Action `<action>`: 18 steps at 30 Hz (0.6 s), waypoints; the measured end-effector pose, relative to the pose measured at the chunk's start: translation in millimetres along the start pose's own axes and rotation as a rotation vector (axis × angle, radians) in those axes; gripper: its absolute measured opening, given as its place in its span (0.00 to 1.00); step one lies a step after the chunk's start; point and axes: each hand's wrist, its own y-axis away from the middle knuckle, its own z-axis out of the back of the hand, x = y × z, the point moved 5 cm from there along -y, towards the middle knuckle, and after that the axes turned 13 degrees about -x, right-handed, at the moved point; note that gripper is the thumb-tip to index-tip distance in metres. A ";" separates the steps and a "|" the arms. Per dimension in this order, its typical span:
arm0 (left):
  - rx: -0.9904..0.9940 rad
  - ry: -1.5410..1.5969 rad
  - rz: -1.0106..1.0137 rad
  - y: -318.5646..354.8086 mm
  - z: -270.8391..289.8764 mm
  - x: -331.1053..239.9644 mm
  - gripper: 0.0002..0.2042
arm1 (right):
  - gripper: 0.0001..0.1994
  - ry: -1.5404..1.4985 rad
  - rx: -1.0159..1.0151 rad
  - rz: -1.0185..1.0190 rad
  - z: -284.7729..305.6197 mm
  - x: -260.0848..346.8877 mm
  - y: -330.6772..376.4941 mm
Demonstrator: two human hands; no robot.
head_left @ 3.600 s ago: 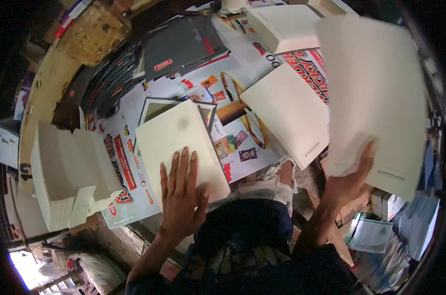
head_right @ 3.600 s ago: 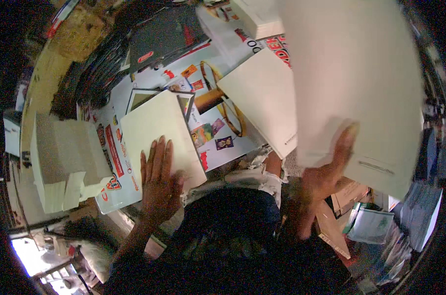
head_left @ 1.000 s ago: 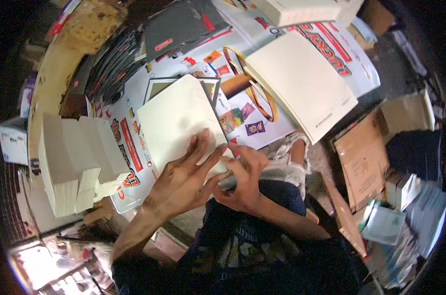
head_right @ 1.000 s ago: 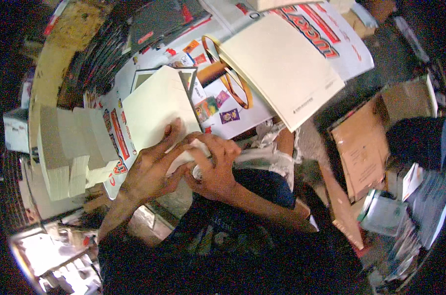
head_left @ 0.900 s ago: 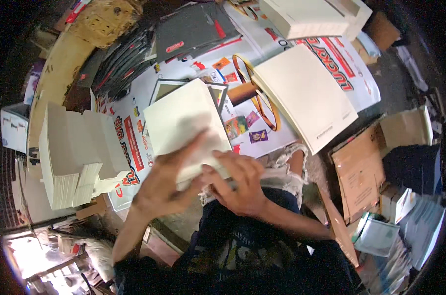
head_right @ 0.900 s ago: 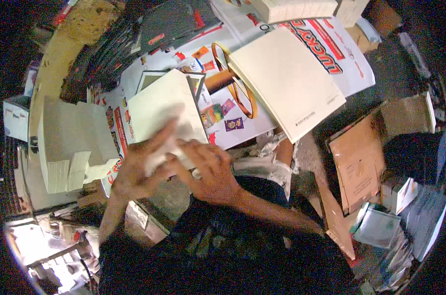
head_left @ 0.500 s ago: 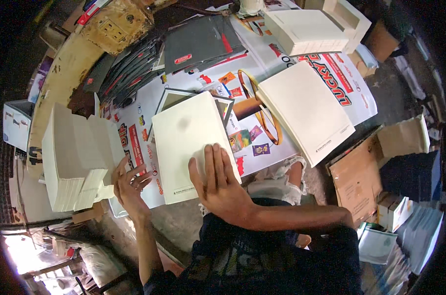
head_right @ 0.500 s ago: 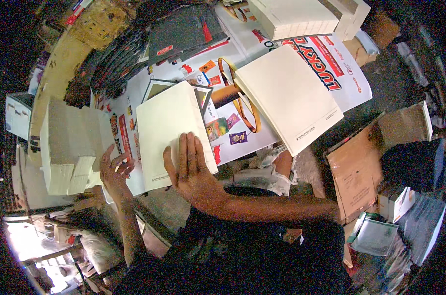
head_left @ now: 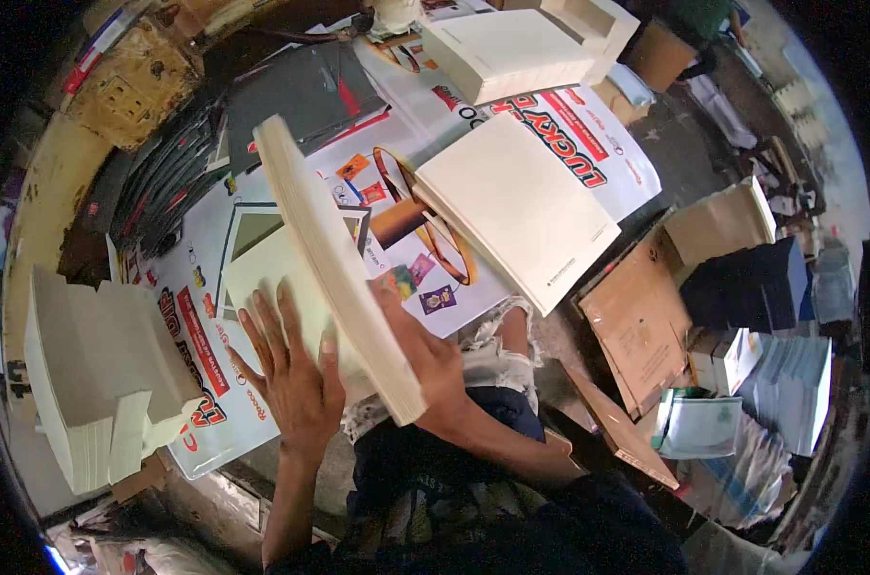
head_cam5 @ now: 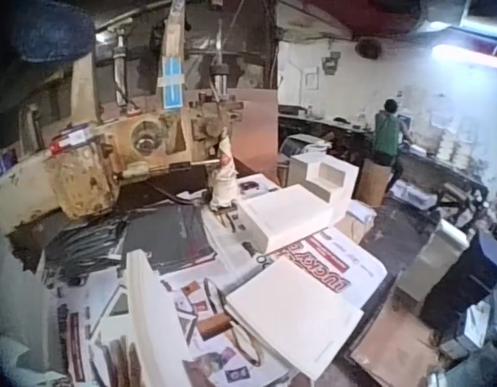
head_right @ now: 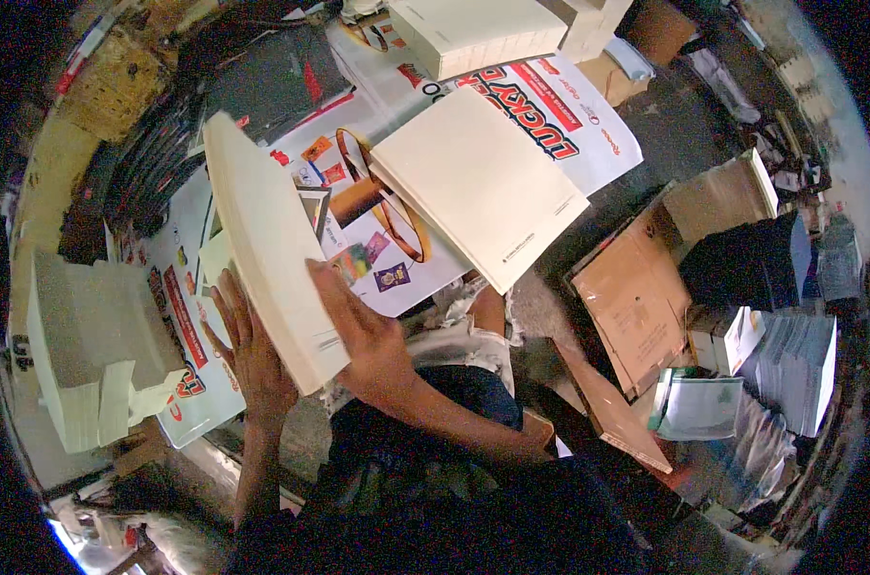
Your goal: The person flips through the pages of several notebooks and then stacks them on a nearby surface.
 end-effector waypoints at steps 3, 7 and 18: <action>0.017 -0.009 0.062 -5.5 3.3 -8.0 0.33 | 0.25 -0.189 -0.241 -0.234 1.9 -32.1 13.2; -0.011 0.090 0.017 -8.5 -3.5 -8.3 0.32 | 0.12 -0.311 -0.505 -0.528 19.1 -48.3 13.0; 0.097 0.023 -0.051 -2.8 2.6 -7.6 0.33 | 0.26 0.769 -0.303 -0.208 190.9 -38.0 -83.7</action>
